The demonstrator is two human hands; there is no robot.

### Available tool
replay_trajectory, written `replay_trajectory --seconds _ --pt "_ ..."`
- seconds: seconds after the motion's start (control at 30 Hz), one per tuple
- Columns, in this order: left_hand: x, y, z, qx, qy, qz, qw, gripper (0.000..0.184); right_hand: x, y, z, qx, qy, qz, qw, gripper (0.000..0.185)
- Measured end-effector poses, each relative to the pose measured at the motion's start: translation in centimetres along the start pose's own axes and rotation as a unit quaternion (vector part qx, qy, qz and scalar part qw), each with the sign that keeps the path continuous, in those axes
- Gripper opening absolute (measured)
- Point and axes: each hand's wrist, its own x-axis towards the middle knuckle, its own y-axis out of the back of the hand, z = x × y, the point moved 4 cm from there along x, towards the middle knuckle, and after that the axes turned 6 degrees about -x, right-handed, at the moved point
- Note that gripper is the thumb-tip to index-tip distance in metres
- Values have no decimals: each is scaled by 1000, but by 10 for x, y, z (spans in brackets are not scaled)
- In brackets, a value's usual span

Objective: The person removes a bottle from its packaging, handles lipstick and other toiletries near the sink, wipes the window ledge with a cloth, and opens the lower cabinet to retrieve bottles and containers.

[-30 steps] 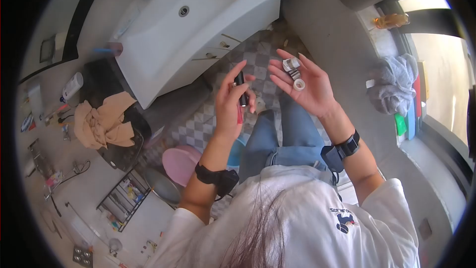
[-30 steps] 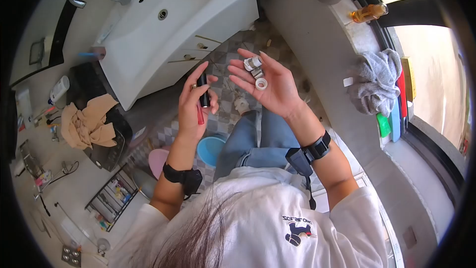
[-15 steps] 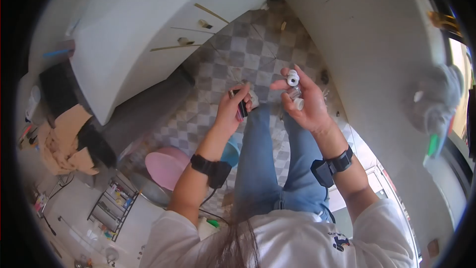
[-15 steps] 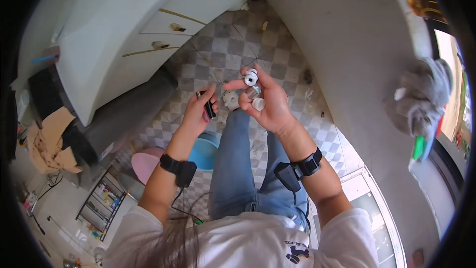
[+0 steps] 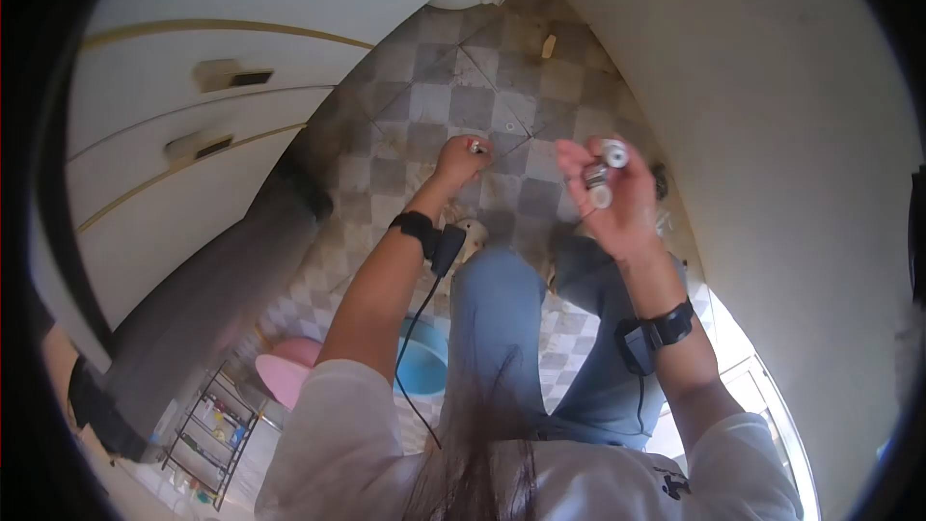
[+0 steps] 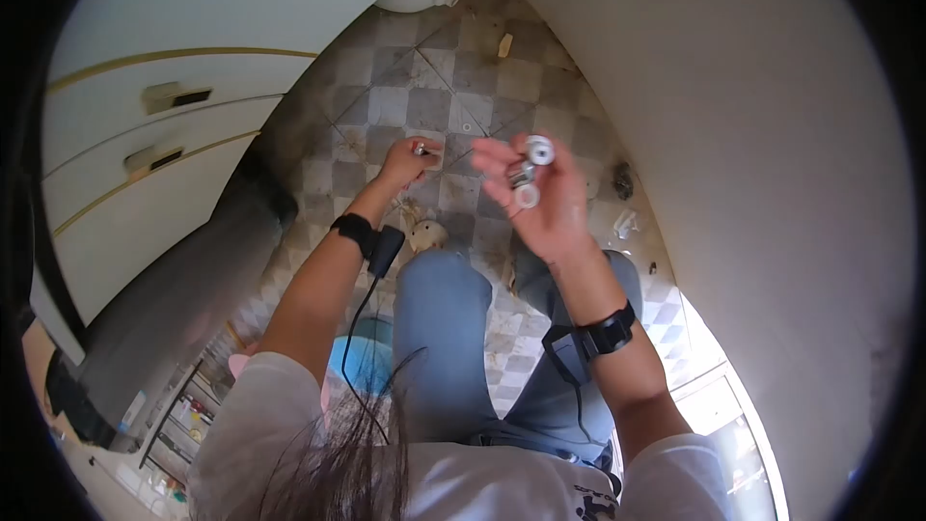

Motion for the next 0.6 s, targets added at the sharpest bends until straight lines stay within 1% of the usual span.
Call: replay_trajectory --seconds 0.03,0.07,0.1,0.13,0.17,0.2,0.23,0.27,0.3,0.33,0.37,0.4,0.43,0.47,0.5,0.53,0.6 --pt "26 -1 -11 1 0 0 1000 23 4 17 -10 11 31 -27 999 35" --pt "54 -4 -19 44 -13 -14 999 23 6 35 -19 11 32 -27 999 35" --pt "80 -8 -28 87 -27 -30 995 22 8 49 -31 4 57 -20 998 33" --pt "100 -12 -34 88 -31 -30 995 22 13 57 -39 -4 82 -14 996 31" --pt "119 -19 -40 142 -46 -42 988 24 17 64 -42 -5 86 -16 996 31" --pt "135 -24 -47 197 -61 -55 977 26 18 69 -46 -6 116 42 992 29" --pt "152 -27 -57 202 -67 -58 975 26 19 70 -50 -6 148 98 984 27" --pt "163 -34 -60 299 -180 -23 937 28 22 67 -49 83 157 89 980 23" --pt "170 -44 -61 386 -291 11 876 29 23 61 -49 82 166 88 979 23" --pt "177 -50 -62 414 -232 -11 880 25 25 55 -48 123 157 88 976 24" --pt "178 -57 -58 415 -241 -14 877 25 28 54 -48 163 146 85 972 30" --pt "182 -62 -62 434 -248 1 866 23 30 54 -48 188 137 39 972 40" --pt "185 -66 -66 453 -252 16 855 21 30 55 -48 187 143 37 971 40" --pt "188 -68 -68 454 -257 16 853 21 30 55 -48 148 135 34 979 38" --pt "191 -72 -69 477 -255 -6 841 20 31 54 -49 109 127 29 985 36" --pt "191 -75 -72 500 -251 -28 829 18 31 59 -50 108 128 26 986 36" --pt "193 -78 -78 509 -246 -32 824 18 33 77 -51 86 98 13 991 30"
